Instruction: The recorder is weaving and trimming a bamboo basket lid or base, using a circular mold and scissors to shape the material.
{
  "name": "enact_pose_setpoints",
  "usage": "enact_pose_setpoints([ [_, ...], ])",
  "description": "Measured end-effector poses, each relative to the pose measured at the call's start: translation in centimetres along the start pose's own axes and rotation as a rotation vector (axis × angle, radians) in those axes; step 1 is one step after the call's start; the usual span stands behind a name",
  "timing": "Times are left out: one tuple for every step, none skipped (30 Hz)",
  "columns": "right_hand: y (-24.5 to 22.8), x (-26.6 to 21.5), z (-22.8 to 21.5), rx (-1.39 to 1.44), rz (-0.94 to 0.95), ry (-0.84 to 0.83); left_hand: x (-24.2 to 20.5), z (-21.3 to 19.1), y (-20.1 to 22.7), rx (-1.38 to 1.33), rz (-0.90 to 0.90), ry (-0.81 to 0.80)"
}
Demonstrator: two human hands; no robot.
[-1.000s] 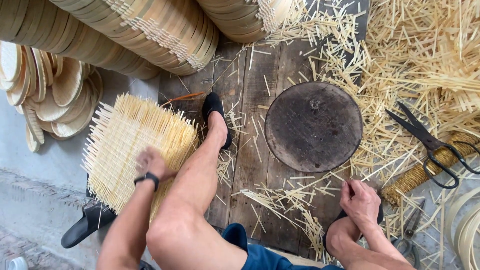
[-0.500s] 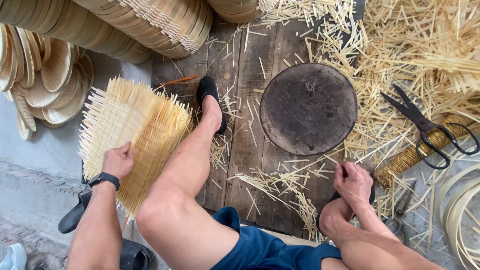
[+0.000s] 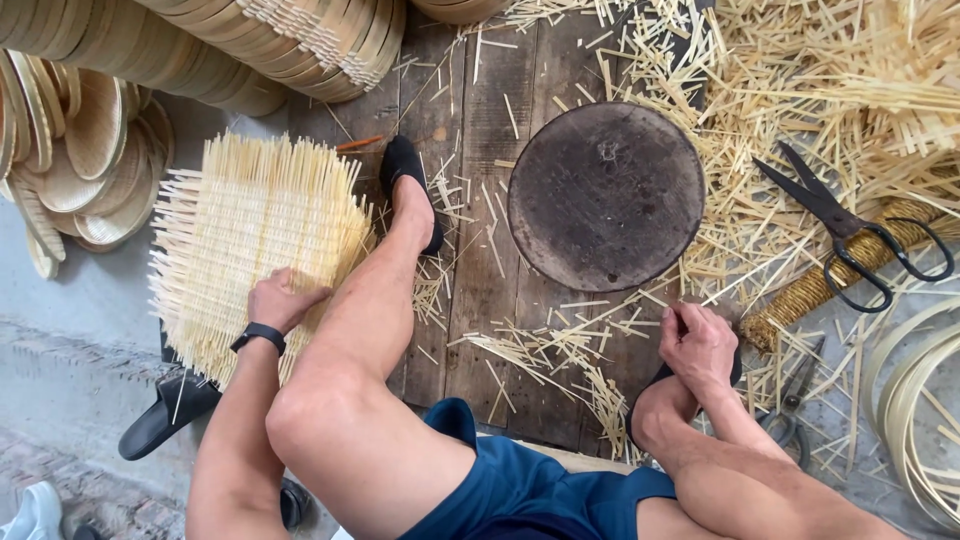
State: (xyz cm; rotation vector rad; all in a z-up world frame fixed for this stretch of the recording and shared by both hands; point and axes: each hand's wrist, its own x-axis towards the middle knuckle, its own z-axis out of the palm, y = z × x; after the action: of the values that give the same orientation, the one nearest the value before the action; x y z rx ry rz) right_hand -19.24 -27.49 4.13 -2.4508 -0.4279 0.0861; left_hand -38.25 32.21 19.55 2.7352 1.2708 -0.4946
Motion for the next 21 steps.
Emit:
enact_pose_setpoints([
  [0.1,0.1,0.1,-0.02,0.008,-0.018,-0.6,-1.0,0.9,-0.066,-0.051,-0.02],
  [0.2,0.2,0.2,-0.041,0.012,-0.039,-1.5,-1.9,1.8,-0.135,-0.106,-0.04],
  [0.1,0.2,0.1,-0.04,0.009,-0.042,0.2,0.1,-0.6,-0.135,-0.11,-0.04],
  [0.1,0.2,0.1,-0.022,0.0,-0.035,1.6,2.3,-3.2,-0.131,0.078,0.077],
  [0.0,0.2,0.1,-0.005,-0.01,-0.029,3.0,4.5,-5.8,-0.124,0.267,0.192],
  [-0.2,0.2,0.0,-0.001,-0.019,-0.041,1.4,2.3,-3.0,-0.123,0.252,0.19],
  [-0.3,0.1,-0.1,0.004,-0.018,-0.029,-0.1,0.1,-0.2,-0.069,0.172,0.115],
  [-0.6,0.1,-0.2,0.011,-0.016,-0.016,-1.4,-2.3,2.7,-0.016,0.094,0.041],
  [-0.4,-0.1,-0.1,0.016,-0.024,-0.025,-1.3,-2.1,1.8,-0.015,0.081,0.041],
  [-0.2,-0.2,0.1,0.008,-0.026,-0.008,-1.0,-1.9,1.0,0.014,0.085,0.1],
  [0.0,-0.2,0.2,0.0,-0.028,0.008,-0.7,-1.7,0.3,0.044,0.089,0.158],
  [0.0,-0.3,0.3,0.004,-0.034,0.004,-0.1,-2.5,-1.1,0.044,0.081,0.16],
  [0.1,-0.4,0.4,0.016,-0.015,-0.001,0.6,-3.4,-2.5,0.098,0.07,0.41],
  [0.2,-0.5,0.4,0.026,0.004,-0.008,1.1,-4.0,-3.8,0.152,0.059,0.658],
  [0.3,-0.4,0.4,0.027,-0.001,-0.013,-0.9,-7.6,-1.9,0.153,0.052,0.657],
  [0.3,-0.4,0.7,0.019,-0.013,0.003,-2.4,-11.4,0.2,0.228,0.156,0.675],
  [0.3,-0.3,0.9,0.011,-0.024,0.018,-3.8,-15.1,2.5,0.303,0.26,0.691],
  [0.5,-0.5,1.0,0.006,-0.012,0.017,-5.8,-18.1,6.5,0.302,0.271,0.683],
  [0.7,-0.6,1.2,-0.01,-0.011,0.016,-8.4,-20.9,10.6,0.321,0.431,0.697],
  [1.2,-0.9,1.2,-0.032,-0.01,0.014,-11.7,-23.1,14.6,0.333,0.594,0.704],
  [1.6,-1.1,1.3,-0.042,0.002,0.012,-13.4,-23.3,17.8,0.325,0.606,0.694],
])
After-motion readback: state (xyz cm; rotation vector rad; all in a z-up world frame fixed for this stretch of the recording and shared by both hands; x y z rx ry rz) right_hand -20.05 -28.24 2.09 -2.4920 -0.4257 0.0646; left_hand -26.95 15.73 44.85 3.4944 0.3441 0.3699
